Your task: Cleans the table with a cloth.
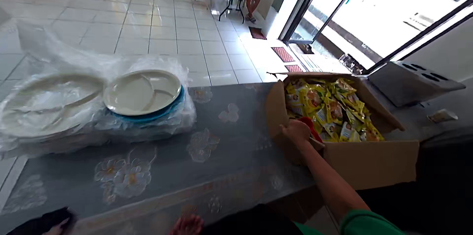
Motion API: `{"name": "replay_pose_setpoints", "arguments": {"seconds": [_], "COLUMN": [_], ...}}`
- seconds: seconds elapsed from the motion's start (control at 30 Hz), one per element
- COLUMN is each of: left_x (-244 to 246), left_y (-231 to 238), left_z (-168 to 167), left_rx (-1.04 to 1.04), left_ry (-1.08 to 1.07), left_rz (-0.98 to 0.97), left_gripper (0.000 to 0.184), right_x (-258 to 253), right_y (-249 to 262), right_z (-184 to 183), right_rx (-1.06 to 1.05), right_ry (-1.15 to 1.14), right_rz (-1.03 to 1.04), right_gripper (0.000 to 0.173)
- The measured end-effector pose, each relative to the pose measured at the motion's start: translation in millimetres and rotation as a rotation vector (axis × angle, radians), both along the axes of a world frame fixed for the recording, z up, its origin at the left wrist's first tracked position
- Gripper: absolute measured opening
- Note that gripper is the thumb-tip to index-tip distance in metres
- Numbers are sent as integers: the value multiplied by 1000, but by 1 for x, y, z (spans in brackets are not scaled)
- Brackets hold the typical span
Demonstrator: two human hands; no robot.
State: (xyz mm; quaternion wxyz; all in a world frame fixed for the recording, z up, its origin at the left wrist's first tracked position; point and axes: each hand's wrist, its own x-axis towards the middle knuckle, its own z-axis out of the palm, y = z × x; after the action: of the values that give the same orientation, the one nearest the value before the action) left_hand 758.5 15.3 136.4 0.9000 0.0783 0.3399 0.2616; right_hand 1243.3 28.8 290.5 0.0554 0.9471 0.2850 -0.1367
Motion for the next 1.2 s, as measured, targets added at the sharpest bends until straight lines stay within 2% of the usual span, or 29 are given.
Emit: {"name": "replay_pose_setpoints", "arguments": {"seconds": [0.3,0.47,0.53,0.57,0.6,0.67,0.7,0.77,0.83,0.87,0.9,0.97,1.03,1.13,1.2], "left_x": [-145,-187,-199,-205,-210,-222,-228,-239,-246,-249,-250,-249,-246,-239,-233], "left_y": [-21,-34,-41,-45,-51,-65,-74,-95,-117,-130,-141,-159,-172,-175,-166], "left_z": [18,23,25,26,27,27,24,21,20,19,19,19,17,14,8], "left_rx": [-102,-97,-82,-74,-67,-60,-62,-86,-122,-134,-139,-165,-186,-196,-162], "left_ry": [179,190,177,164,147,121,114,135,173,181,189,216,219,192,175], "left_rz": [197,261,304,331,362,426,457,532,631,679,719,774,781,709,613], "left_gripper": [70,68,69,69,70,71,71,71,68,66,66,67,68,70,69], "right_x": [-211,-295,-313,-320,-328,-357,-379,-433,-490,-519,-547,-592,-616,-612,-588], "right_y": [23,14,9,9,14,36,49,78,116,131,143,158,167,162,149], "right_z": [-9,-6,-9,-15,-22,-25,-25,-28,-53,-70,-86,-116,-142,-155,-144], "right_rx": [70,156,281,414,590,842,877,693,389,281,255,333,328,228,155], "right_ry": [58,120,64,-9,-86,-123,-31,303,603,666,680,620,564,504,476], "right_rz": [358,434,432,498,608,883,999,1163,1247,1282,1324,1452,1562,1622,1660], "right_gripper": [45,41,59,73,79,70,60,46,47,51,53,56,56,32,26]}}
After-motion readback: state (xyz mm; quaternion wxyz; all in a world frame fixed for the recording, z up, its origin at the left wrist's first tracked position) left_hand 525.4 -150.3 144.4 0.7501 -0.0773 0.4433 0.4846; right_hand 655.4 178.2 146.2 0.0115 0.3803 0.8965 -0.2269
